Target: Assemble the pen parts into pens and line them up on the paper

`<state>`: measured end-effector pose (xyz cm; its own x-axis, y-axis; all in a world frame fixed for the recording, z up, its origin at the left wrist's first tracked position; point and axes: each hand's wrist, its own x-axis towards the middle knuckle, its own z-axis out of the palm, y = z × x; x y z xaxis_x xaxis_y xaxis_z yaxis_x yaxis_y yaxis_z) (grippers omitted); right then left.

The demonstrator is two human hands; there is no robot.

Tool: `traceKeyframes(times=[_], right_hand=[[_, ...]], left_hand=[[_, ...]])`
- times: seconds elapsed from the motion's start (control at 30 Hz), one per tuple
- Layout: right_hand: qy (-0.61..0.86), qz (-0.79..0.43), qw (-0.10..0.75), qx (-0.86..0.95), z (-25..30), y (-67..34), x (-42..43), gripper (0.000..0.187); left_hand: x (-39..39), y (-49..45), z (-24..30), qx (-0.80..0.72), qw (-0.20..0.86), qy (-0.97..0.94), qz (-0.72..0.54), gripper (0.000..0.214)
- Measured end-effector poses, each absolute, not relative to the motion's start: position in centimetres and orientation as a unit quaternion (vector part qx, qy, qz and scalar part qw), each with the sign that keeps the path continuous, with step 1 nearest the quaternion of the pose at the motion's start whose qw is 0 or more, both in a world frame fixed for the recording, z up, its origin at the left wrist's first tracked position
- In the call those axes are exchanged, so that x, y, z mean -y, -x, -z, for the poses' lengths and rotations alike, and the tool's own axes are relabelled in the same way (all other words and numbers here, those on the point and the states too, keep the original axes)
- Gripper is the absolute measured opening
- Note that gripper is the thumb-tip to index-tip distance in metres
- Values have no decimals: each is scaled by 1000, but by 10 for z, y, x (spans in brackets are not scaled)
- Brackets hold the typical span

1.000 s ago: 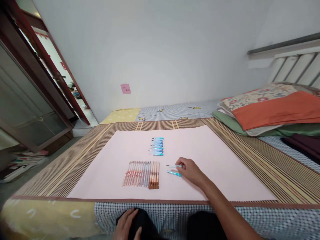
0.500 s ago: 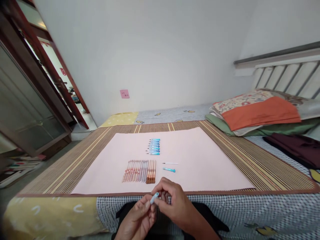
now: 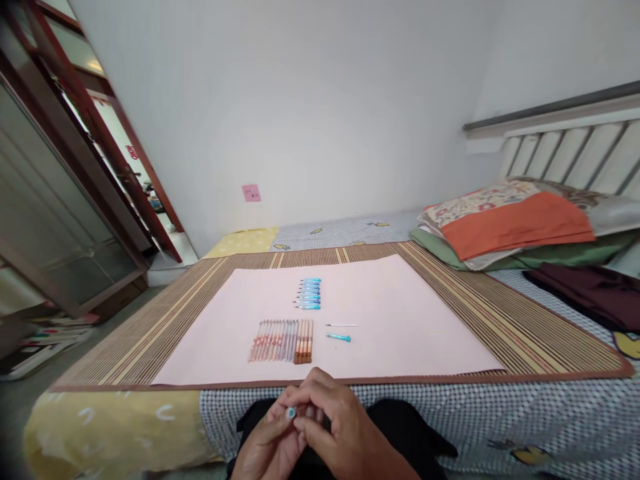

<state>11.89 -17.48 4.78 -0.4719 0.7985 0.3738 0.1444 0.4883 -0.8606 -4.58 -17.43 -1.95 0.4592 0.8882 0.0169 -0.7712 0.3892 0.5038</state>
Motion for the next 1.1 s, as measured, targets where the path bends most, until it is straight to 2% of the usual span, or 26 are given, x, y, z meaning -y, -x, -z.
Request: traceKeyframes(times=[0.4, 0.53, 0.77, 0.9, 1.0, 1.1], right_hand=[[319, -408, 409, 751, -49, -121, 181, 14], [355, -400, 425, 731, -34, -124, 175, 6], [389, -391, 422, 720, -11, -134, 161, 9], [453, -297, 409, 734, 2, -162, 115, 19], [538, -200, 358, 736, 19, -186, 62, 24], [606, -112, 233, 752, 36, -198, 17, 30]], left_hand=[[175, 46, 25, -158, 825, -235, -489, 21], [172, 52, 39, -186, 826, -206, -490, 18], [157, 57, 53, -224, 811, -167, -514, 24], [120, 53, 40, -214, 788, -95, -570, 22], [76, 43, 24, -189, 779, -50, -595, 16], [31, 33, 14, -208, 758, -16, -618, 19]])
